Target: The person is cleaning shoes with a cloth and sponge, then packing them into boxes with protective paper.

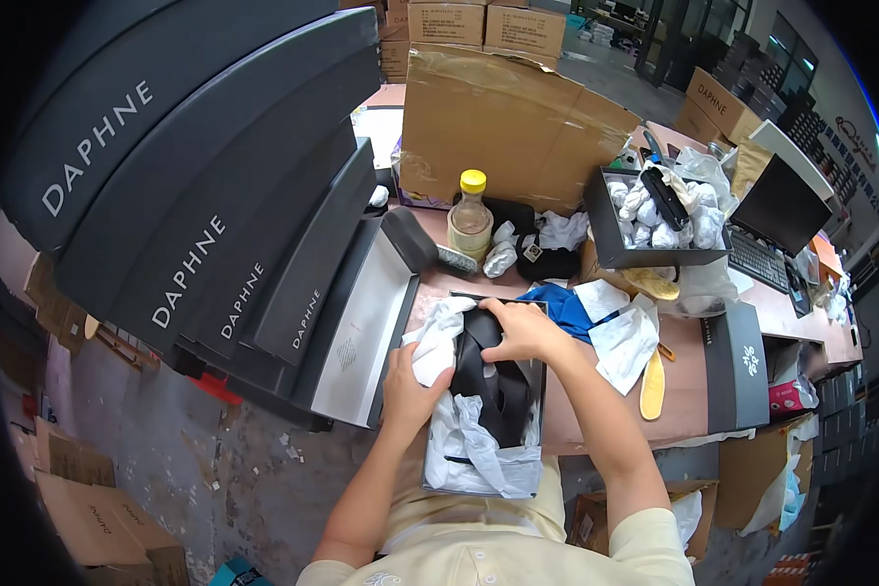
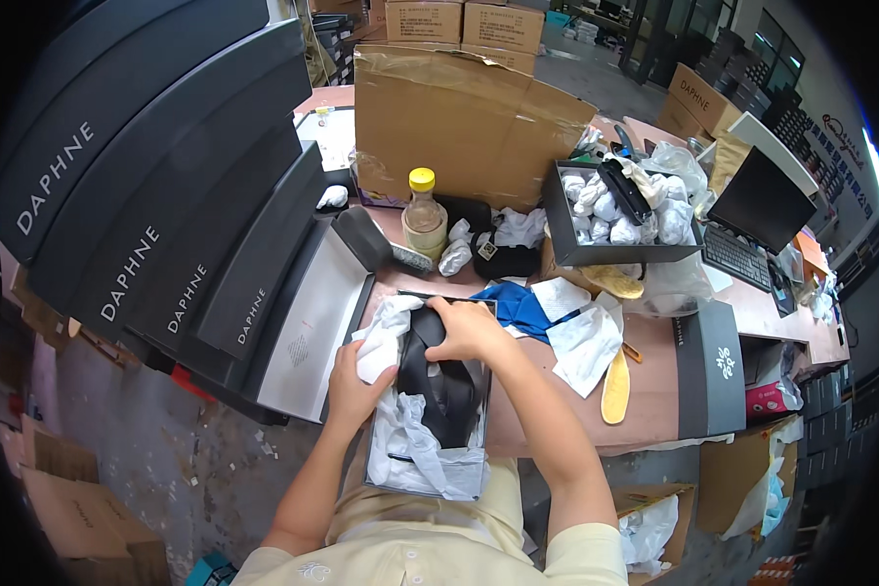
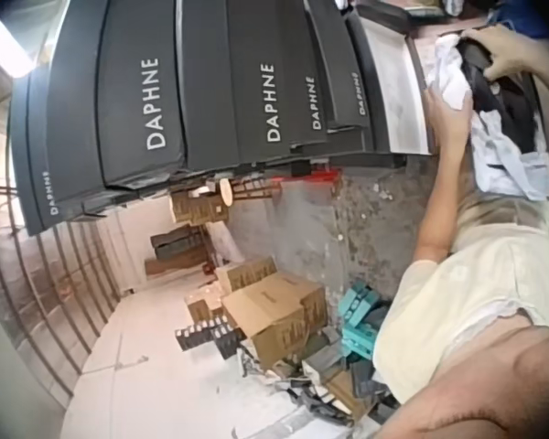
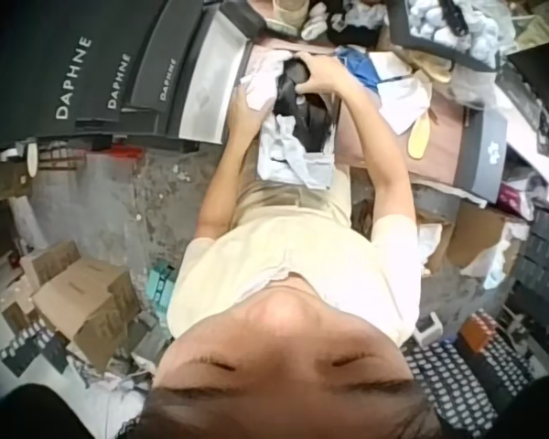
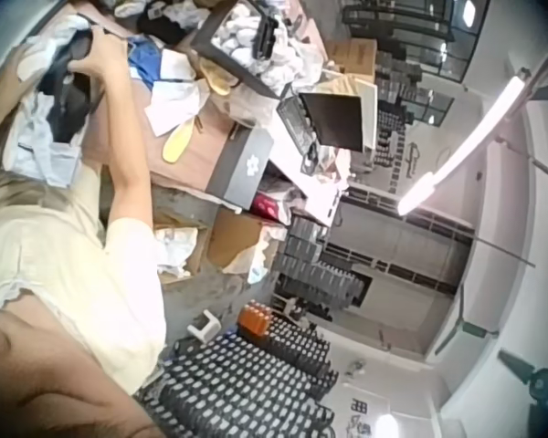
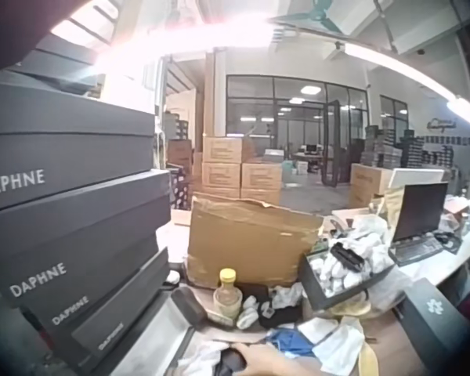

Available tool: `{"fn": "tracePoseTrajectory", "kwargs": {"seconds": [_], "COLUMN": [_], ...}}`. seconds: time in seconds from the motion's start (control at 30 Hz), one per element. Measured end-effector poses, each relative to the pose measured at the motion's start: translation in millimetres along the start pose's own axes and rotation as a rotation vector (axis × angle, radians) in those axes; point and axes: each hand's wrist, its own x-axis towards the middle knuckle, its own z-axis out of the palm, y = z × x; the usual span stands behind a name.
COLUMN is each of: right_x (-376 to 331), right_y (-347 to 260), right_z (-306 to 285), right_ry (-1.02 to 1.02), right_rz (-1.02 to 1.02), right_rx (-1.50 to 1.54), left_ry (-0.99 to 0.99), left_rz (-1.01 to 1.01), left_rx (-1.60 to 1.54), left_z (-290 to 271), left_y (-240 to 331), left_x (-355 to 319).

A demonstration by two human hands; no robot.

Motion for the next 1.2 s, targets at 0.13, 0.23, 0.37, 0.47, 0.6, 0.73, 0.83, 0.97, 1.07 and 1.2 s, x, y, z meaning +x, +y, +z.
{"fn": "tracePoseTrajectory", "kwargs": {"seconds": [0.13,0.23,0.37,0.47,0.6,0.73,0.83,0.97,1.07,1.2], "right_x": [-17,-22,-20,-22,-20,-36,-61,-122,-155,-199], "right_y": [-35,-44,-44,-57,-63,-77,-81,-57,-26,17], "right_z": [-22,-45,-71,-83,-97,-115,-119,-106,-64,24], "right_ry": [0.322,0.423,0.352,0.305,0.581,0.570,0.661,0.991,1.231,1.445], "right_rz": [-0.151,-0.127,0.015,0.069,-0.072,-0.133,-0.185,-0.127,-0.048,0.222], "right_rx": [-0.132,0.022,0.305,0.411,0.382,0.518,0.583,0.663,0.653,0.726], "left_ry": [0.043,-0.001,0.002,-0.019,0.075,0.023,-0.037,0.179,0.293,-0.249], "left_rz": [-0.031,0.013,0.139,0.175,0.237,0.318,0.414,0.429,0.458,0.207], "left_rx": [-0.035,0.025,0.113,0.281,0.511,0.585,0.548,0.445,0.458,0.646], "left_z": [2,-5,-16,-24,-26,-15,-20,-24,-17,2], "left_y": [14,23,15,3,9,4,11,42,41,45], "left_x": [1,8,28,60,82,75,70,67,62,55]}}
